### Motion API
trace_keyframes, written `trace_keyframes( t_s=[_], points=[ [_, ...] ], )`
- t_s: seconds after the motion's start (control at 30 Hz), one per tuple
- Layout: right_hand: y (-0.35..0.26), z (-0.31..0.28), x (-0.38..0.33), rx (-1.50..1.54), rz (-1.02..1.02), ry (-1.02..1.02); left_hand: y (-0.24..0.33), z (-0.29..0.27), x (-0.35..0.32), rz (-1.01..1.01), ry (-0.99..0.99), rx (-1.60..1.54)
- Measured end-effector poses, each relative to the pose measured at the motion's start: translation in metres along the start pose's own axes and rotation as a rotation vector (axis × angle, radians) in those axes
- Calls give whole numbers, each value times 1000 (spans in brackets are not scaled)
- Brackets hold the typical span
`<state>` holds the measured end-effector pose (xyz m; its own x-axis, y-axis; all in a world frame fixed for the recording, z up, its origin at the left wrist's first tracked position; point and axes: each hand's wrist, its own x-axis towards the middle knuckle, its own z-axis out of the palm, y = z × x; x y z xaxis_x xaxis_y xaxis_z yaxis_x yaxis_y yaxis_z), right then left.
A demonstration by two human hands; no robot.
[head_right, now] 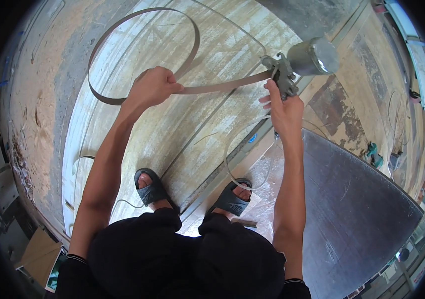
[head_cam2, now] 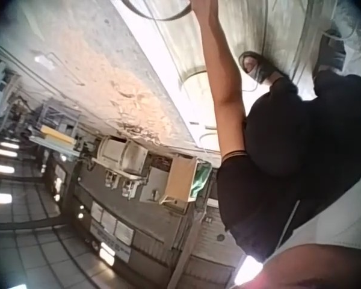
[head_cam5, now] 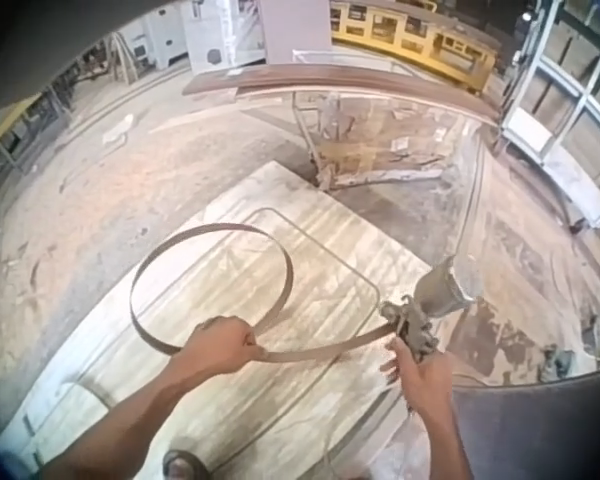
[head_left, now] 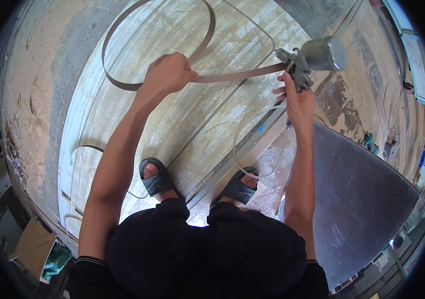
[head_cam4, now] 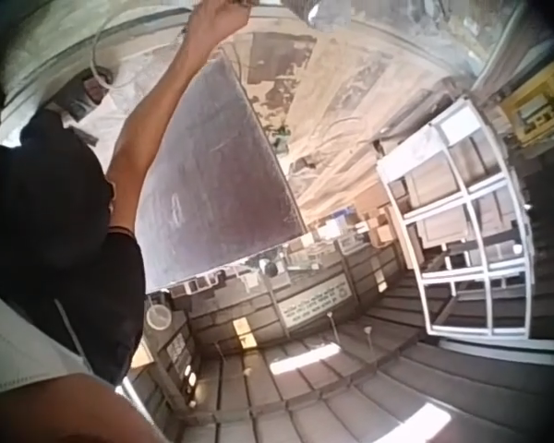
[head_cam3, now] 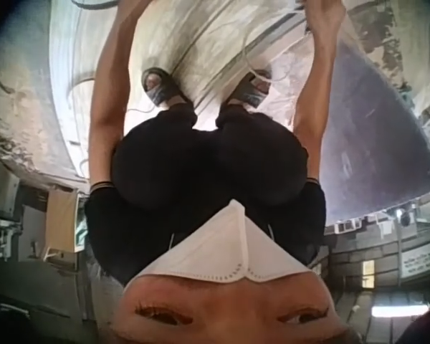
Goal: Applying adhesive or finish to thin wood or bamboo strips using a spray gun in a manufacturing setting.
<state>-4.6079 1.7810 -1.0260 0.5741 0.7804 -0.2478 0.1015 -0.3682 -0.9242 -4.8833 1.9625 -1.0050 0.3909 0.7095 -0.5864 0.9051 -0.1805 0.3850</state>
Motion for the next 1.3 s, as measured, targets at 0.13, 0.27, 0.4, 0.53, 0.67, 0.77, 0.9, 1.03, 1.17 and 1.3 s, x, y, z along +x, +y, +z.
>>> trace_keyframes(
  t_s=[0.13,0.27,0.4,0.53,0.67,0.77,0.9,1.03,1.17,1.3],
  points=[
    [-55,-11,-20,-119,-54,12,-1,-3,4,52,79,-2],
    [-89,-24,-10,318,14,27,1,-10,7,42,66,60],
    [-89,-30,-14,-28,-89,185,6,-14,3,20,38,56],
    [-68,-24,-53,-204,74,84,-1,-21,-5,-19,52,135],
    [-40,-3,-84,-77,116,69,8,-28,-13,-10,81,162],
    [-3,-1,-84,-308,23,116,9,-29,-19,37,123,196],
    [-1,-3,-69,-281,104,112,3,-26,-20,106,182,219],
    [2,-10,-67,-412,29,143,3,-27,-27,221,295,264],
    [-14,-11,-78,-527,-139,204,6,-29,-28,244,323,292],
    [-36,-11,-90,-571,-7,203,12,-36,-29,183,209,303]
  ],
)
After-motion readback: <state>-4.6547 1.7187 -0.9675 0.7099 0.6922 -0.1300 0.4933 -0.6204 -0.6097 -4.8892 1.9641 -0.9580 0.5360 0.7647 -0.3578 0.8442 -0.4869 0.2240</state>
